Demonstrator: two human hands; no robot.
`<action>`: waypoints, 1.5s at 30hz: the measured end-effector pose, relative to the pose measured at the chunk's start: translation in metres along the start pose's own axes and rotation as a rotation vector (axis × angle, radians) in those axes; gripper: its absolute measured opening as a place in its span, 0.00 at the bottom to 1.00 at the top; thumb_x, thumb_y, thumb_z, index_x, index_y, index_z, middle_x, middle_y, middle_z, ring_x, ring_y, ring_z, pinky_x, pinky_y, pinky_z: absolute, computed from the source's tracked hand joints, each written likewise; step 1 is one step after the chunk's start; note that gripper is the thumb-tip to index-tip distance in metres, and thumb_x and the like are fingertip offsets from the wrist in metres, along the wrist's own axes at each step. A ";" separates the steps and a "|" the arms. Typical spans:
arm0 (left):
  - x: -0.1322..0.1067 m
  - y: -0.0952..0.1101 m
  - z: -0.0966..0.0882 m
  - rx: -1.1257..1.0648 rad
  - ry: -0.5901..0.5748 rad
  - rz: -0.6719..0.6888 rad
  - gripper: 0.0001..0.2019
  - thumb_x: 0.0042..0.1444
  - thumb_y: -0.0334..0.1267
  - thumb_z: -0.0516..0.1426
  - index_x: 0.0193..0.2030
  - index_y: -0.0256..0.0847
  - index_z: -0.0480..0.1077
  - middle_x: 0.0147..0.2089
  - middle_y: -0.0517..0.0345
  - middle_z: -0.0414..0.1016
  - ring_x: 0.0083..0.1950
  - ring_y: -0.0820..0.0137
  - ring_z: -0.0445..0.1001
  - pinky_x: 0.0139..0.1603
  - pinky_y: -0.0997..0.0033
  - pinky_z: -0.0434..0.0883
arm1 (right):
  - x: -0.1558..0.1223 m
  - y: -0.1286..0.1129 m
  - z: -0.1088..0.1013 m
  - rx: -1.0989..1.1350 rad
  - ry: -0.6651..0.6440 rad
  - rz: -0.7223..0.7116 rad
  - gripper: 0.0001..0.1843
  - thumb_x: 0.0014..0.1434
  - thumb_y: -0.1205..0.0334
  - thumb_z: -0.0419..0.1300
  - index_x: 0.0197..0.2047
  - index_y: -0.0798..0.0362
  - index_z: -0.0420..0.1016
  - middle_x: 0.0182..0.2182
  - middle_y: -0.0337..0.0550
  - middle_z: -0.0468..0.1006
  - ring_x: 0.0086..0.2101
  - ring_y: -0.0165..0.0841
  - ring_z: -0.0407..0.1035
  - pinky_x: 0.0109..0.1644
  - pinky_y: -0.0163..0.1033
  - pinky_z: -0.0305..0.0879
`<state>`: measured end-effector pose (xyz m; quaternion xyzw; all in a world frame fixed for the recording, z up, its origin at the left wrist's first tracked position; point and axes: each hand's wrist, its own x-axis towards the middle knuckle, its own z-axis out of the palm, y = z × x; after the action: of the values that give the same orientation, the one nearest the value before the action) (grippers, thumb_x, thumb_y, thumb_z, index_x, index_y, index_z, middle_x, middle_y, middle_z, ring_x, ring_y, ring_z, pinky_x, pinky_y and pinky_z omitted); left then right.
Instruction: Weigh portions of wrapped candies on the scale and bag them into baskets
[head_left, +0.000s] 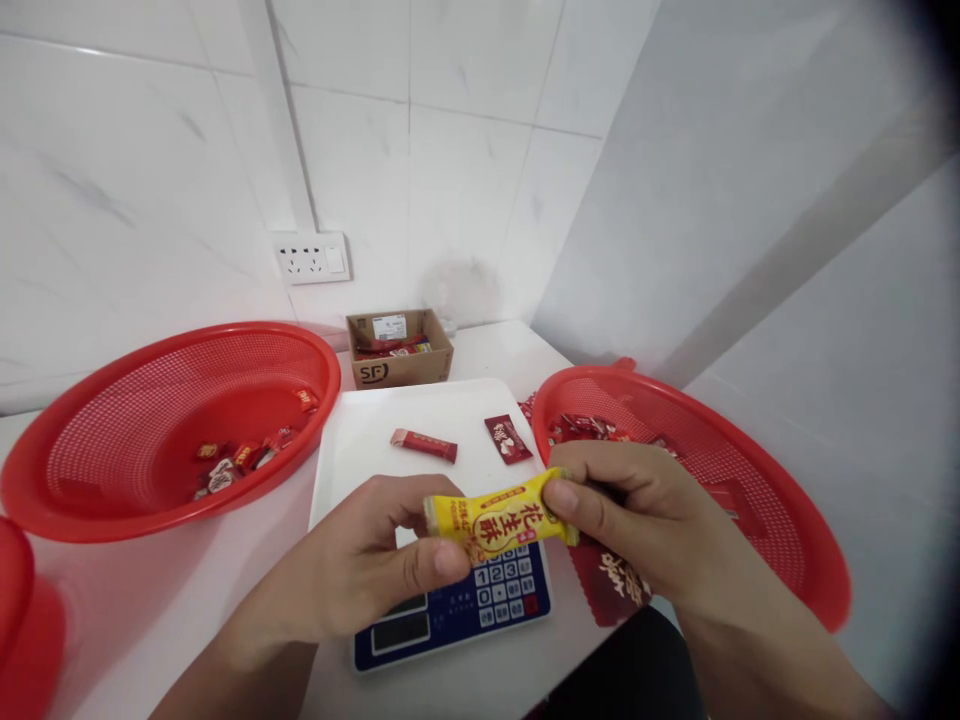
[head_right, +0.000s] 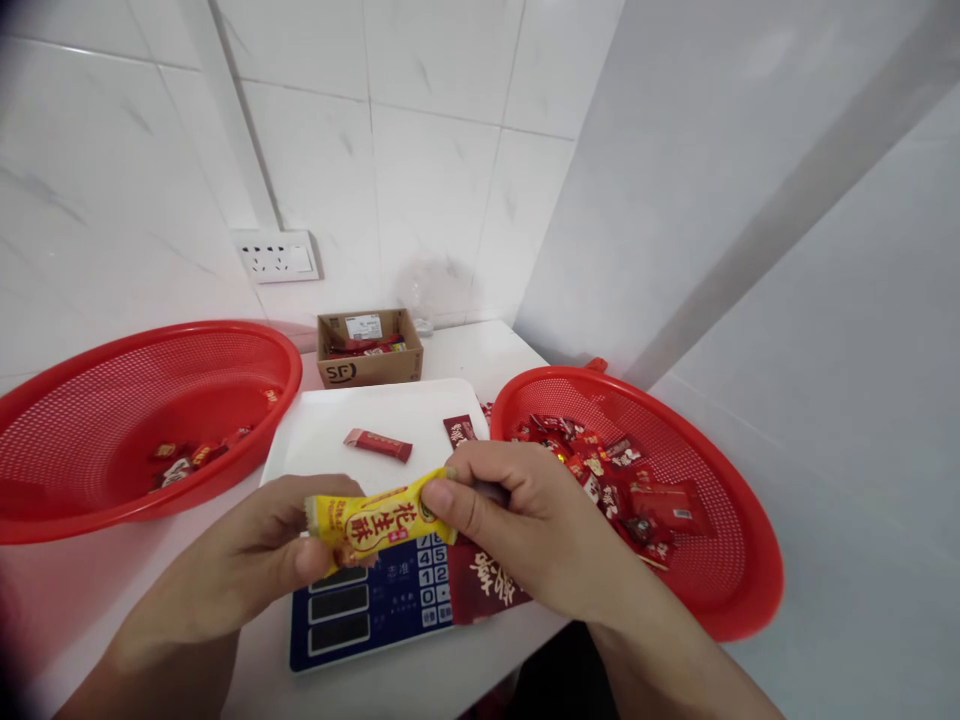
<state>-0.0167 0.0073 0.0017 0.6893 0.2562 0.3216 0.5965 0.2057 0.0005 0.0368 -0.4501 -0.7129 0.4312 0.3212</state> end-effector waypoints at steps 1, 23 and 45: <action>0.001 0.000 0.000 -0.013 0.005 -0.028 0.17 0.58 0.51 0.54 0.37 0.37 0.71 0.30 0.58 0.69 0.30 0.74 0.64 0.28 0.76 0.61 | 0.001 -0.001 -0.001 -0.004 -0.013 0.006 0.22 0.57 0.48 0.58 0.19 0.53 0.61 0.18 0.32 0.59 0.20 0.24 0.52 0.20 0.31 0.47; 0.003 -0.001 0.024 0.151 0.157 -0.004 0.13 0.58 0.47 0.54 0.31 0.38 0.67 0.28 0.60 0.66 0.29 0.73 0.61 0.29 0.74 0.61 | -0.004 0.002 0.028 0.080 0.072 -0.046 0.10 0.56 0.53 0.58 0.30 0.51 0.70 0.22 0.35 0.70 0.22 0.26 0.60 0.23 0.31 0.58; 0.000 -0.002 0.027 0.602 0.426 0.312 0.08 0.54 0.40 0.59 0.31 0.40 0.66 0.27 0.60 0.70 0.27 0.73 0.66 0.27 0.75 0.63 | -0.004 0.013 0.036 0.436 -0.048 -0.043 0.15 0.61 0.51 0.57 0.49 0.44 0.73 0.32 0.38 0.73 0.33 0.28 0.70 0.38 0.32 0.69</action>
<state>0.0033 -0.0099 -0.0023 0.7816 0.3494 0.4547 0.2456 0.1819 -0.0124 0.0096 -0.3445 -0.6198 0.5788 0.4027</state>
